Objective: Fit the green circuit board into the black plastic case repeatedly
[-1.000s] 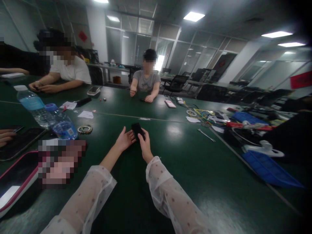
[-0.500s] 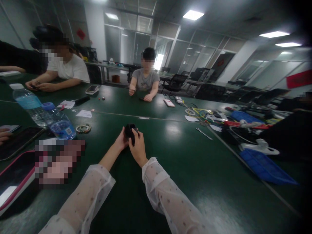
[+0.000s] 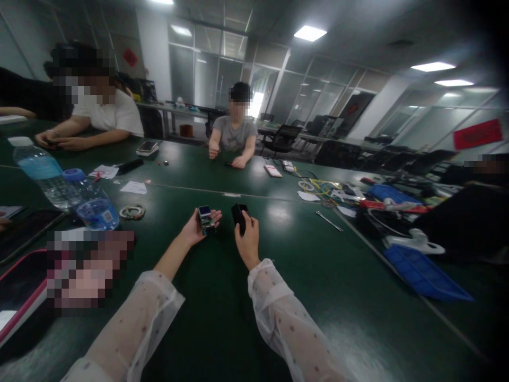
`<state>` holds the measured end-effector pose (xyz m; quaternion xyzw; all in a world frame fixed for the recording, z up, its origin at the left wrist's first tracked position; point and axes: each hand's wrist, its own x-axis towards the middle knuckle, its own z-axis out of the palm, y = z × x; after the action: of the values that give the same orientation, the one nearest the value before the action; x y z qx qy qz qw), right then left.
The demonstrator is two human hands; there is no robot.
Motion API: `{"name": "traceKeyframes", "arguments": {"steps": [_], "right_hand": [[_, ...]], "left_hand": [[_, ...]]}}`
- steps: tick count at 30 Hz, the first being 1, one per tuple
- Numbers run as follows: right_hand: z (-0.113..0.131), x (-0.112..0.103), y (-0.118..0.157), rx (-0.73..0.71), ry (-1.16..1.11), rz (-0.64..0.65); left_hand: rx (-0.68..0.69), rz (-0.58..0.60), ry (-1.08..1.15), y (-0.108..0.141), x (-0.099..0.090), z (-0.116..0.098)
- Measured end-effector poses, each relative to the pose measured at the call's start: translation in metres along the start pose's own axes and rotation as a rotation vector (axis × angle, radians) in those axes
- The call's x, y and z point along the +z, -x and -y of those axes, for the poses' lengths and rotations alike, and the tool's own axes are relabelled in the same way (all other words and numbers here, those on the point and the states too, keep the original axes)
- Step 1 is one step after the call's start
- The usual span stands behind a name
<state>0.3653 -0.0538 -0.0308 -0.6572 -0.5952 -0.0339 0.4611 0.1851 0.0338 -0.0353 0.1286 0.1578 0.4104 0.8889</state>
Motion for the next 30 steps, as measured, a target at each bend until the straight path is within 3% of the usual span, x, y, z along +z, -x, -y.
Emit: {"name": "traceKeyframes", "arguments": {"steps": [9,30], "right_hand": [[0.0025,0.0011,0.0042,-0.014,0.063,0.105],[0.0042,0.0017,0.0058,-0.032,0.202,0.156]], "left_hand": [[-0.001,0.037,-0.047,-0.0016,-0.0015,-0.0002],[0.005,0.046,-0.106,-0.0026,-0.0019,-0.0006]]}}
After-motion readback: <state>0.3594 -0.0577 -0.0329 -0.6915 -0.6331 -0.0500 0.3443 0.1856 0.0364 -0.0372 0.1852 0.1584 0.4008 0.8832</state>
